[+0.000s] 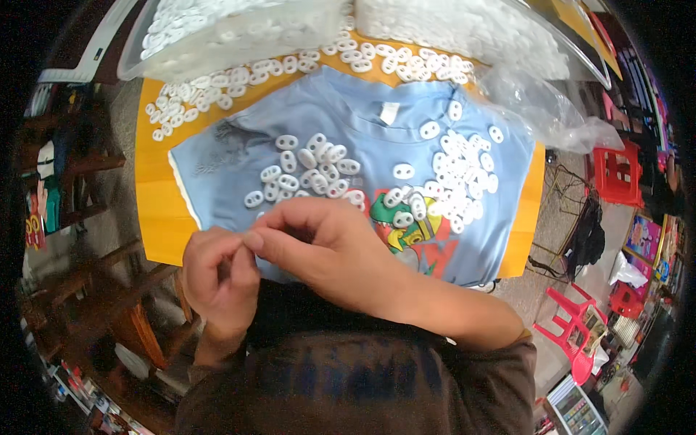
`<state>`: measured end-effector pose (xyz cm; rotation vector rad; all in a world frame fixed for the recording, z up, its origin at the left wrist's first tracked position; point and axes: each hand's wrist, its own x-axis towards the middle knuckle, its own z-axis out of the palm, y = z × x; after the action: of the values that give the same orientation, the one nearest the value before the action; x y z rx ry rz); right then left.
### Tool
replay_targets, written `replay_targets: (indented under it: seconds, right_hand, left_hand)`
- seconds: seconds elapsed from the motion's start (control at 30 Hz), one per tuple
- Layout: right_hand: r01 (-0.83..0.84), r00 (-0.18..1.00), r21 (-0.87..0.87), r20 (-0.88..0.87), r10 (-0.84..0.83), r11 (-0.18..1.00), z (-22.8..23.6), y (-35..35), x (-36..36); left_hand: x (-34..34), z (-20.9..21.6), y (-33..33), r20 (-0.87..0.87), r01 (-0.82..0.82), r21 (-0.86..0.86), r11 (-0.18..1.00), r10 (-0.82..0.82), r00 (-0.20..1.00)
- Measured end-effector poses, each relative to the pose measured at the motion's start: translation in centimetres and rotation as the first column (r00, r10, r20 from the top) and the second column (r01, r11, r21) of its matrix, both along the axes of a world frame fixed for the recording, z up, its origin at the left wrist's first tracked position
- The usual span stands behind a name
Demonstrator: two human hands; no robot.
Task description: Assembling small plastic cord toggles by manually inserting metal components into them.
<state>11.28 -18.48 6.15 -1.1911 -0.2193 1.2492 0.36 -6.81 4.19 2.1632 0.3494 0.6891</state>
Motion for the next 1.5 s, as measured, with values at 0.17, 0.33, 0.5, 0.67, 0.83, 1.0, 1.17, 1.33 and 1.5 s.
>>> replay_targets:
  seconds: [0.17, 0.33, 0.5, 0.67, 0.83, 1.0, 1.17, 1.33, 1.5]
  right_hand:
    - [0.12, 0.961, 0.025, -0.253, -0.11, 0.992, -0.3, -4.4, -1.0]
    - [0.183, 0.949, -0.085, -0.247, -0.198, 0.979, -1.4, -8.4, -1.4]
    - [0.306, 0.93, 0.042, -0.225, -0.289, 0.951, -2.0, -10.8, -2.4]
    - [0.438, 0.896, 0.197, -0.168, -0.41, 0.877, -1.2, -11.5, -3.8]
    - [0.41, 0.911, 0.338, -0.098, -0.401, 0.847, -1.9, -11.7, -4.2]
    - [0.384, 0.902, 0.37, 0.048, -0.43, 0.846, -2.7, -11.9, -4.4]
    - [0.357, 0.845, 0.373, 0.261, -0.466, 0.856, -3.2, -12.1, -4.3]
    - [0.364, 0.841, 0.338, 0.281, -0.462, 0.868, -3.3, -12.3, -4.4]
    - [0.383, 0.877, 0.322, 0.167, -0.45, 0.866, -3.5, -12.3, -4.3]
  left_hand:
    - [-0.5, -0.2, -1.5, -0.101, 0.353, 0.148, 0.924, -0.341, 0.935]
    - [0.0, 0.2, -4.8, -0.163, 0.396, -0.2, 0.896, -0.429, 0.888]
    - [0.1, -0.4, -7.7, -0.04, 0.231, -0.649, 0.725, -0.336, 0.941]
    - [-0.3, 0.3, -9.1, 0.041, 0.26, -0.372, 0.891, -0.264, 0.964]
    - [1.0, -0.5, -10.5, 0.164, 0.222, -0.314, 0.923, -0.177, 0.97]
    - [0.1, 0.2, -11.3, -0.012, 0.128, -0.531, 0.838, -0.158, 0.987]
    - [0.4, 0.0, -10.1, -0.057, 0.185, -0.407, 0.895, -0.227, 0.972]
    - [0.5, 1.1, -9.7, -0.115, 0.178, -0.512, 0.841, -0.272, 0.955]
    - [-0.1, 0.8, -8.9, -0.083, 0.182, -0.75, 0.635, -0.363, 0.928]
